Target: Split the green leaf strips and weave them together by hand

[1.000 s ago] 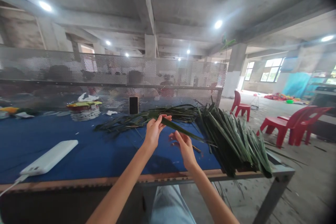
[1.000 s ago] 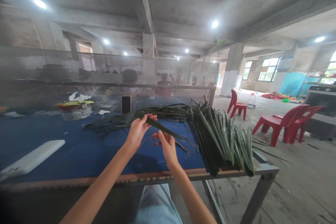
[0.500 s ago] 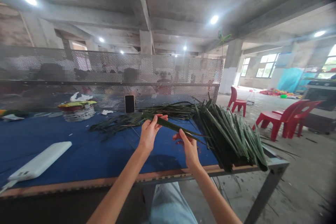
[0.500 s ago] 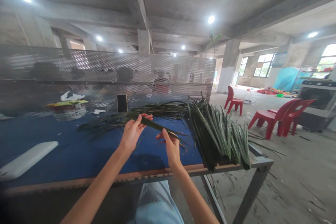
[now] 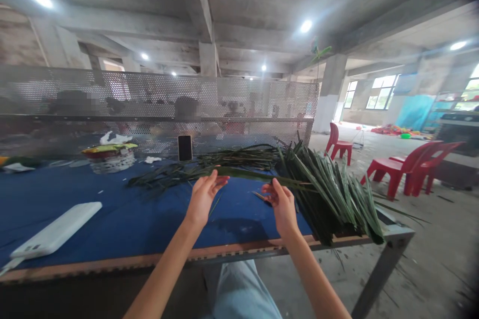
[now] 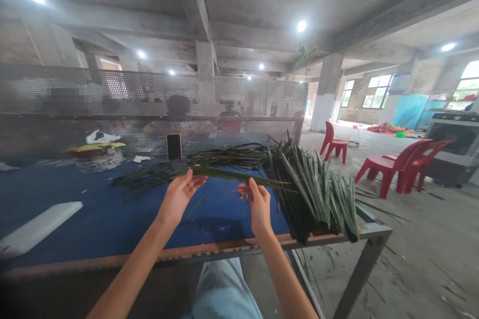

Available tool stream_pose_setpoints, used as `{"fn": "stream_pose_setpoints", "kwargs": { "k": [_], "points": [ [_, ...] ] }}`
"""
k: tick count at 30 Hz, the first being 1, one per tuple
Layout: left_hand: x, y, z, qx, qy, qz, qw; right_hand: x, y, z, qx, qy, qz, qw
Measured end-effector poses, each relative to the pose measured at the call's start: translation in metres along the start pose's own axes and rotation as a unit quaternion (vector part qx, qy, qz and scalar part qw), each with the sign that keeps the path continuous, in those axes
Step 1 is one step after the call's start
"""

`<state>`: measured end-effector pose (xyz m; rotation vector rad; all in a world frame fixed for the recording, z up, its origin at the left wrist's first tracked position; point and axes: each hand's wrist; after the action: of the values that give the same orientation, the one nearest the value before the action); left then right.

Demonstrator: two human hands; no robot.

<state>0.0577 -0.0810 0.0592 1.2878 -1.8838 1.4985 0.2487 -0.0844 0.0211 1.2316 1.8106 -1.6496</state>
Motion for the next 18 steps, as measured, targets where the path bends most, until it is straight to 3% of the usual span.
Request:
{"fn": "stream_pose_setpoints", "kwargs": {
  "k": [5, 7, 12, 18],
  "points": [
    [0.017, 0.021, 0.001, 0.055, 0.110, 0.094, 0.988, -0.022, 0.015, -0.013, 0.044, 0.021, -0.069, 0.996],
    [0.024, 0.026, -0.001, 0.073, 0.117, 0.105, 0.985, -0.028, 0.020, -0.014, 0.049, 0.031, -0.074, 0.996],
    [0.034, 0.035, -0.013, 0.107, 0.054, 0.084, 0.989, -0.030, 0.028, -0.011, 0.057, 0.037, -0.055, 0.996],
    [0.045, 0.040, -0.031, 0.145, -0.103, 0.019, 0.984, -0.019, 0.029, 0.001, 0.029, 0.039, 0.032, 0.998]
  ]
}}
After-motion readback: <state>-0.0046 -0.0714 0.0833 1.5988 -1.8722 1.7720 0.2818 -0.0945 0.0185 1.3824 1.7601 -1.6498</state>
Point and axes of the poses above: each hand's wrist, its own z-axis away from the middle knuckle, its own y-axis out of the back of the hand, x = y × z, and after that the axes turned 4 degrees about x, right-handed
